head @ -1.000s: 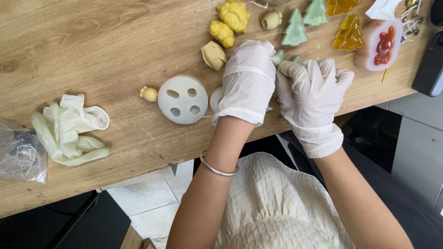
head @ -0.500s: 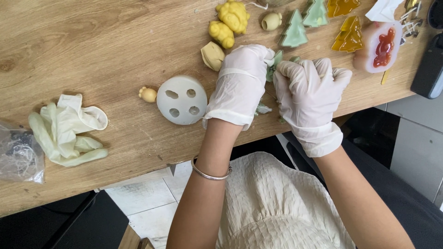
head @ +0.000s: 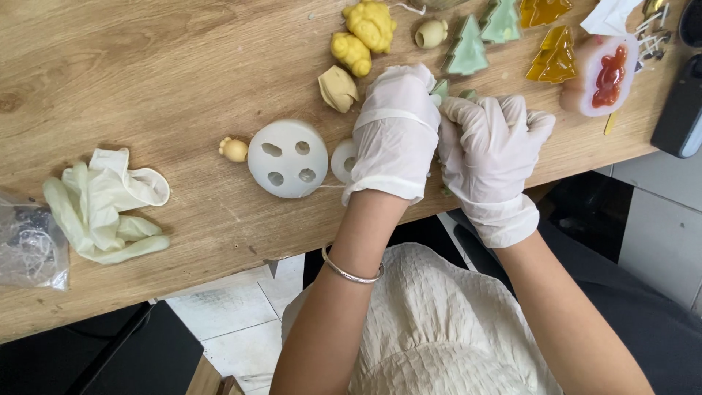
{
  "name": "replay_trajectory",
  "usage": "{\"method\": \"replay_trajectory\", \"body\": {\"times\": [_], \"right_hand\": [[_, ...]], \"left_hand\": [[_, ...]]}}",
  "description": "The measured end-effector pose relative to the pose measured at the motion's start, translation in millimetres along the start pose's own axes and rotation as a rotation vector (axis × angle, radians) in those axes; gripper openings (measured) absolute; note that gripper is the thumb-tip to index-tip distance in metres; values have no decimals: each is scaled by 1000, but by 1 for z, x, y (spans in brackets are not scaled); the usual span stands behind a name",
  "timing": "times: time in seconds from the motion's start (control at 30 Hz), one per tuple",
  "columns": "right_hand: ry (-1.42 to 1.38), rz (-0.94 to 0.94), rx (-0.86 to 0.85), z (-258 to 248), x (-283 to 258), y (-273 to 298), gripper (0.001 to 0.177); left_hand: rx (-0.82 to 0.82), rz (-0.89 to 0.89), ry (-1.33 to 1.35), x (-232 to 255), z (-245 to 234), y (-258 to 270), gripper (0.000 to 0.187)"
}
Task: The person trims excess wax from a green tree-shaped candle with a small carving tool, then uses a heat gun to melt and smooth the candle's surface, and works the candle over by hand, turning it while shaping the edges.
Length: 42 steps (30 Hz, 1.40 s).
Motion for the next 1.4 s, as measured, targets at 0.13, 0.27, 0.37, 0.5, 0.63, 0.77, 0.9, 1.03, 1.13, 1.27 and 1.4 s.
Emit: {"method": "replay_trajectory", "body": {"times": [0.13, 0.27, 0.37, 0.5, 0.63, 0.77, 0.9, 1.03, 1.13, 1.27, 1.4], "right_hand": [[-25, 20, -4, -3, -2, -3, 24], [-13, 25, -6, -1, 0, -2, 27], [-8, 33, 10, -2, 0, -3, 28], [-36, 28, 40, -4, 0, -3, 28], [-20, 39, 46, -6, -2, -7, 27], [17, 33, 38, -6, -3, -7, 24], [2, 9, 40, -5, -4, -5, 24], [1, 1, 47, -3, -5, -4, 24], [-20, -14, 56, -5, -6, -4, 25], [-36, -18, 55, -3, -5, -4, 24], [-10, -5, 59, 2, -2, -1, 23]], "left_hand": [[20, -13, -33, -1, 3, -4, 13], [47, -16, -86, -2, 3, -4, 14], [47, -27, -72, -2, 2, -6, 15], [12, -54, -55, -9, 8, -7, 17], [24, -16, -36, -4, -9, -3, 16], [-23, -70, 163, -8, -22, 5, 19], [-34, -95, 316, -20, -16, 9, 23], [5, -49, 297, -16, -18, 16, 24], [38, -11, 300, -16, -16, 17, 25], [5, -35, 332, -11, -16, 18, 25], [-8, -60, 310, -12, -12, 18, 26]]}}
Point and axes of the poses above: each hand's wrist, its own y-axis away from the middle knuckle, its own z-axis out of the palm, x = y × z, the point moved 9 cm from there along -y, towards the middle knuckle, and after that the axes turned 2 degrees about -z, right-handed, at the moved point
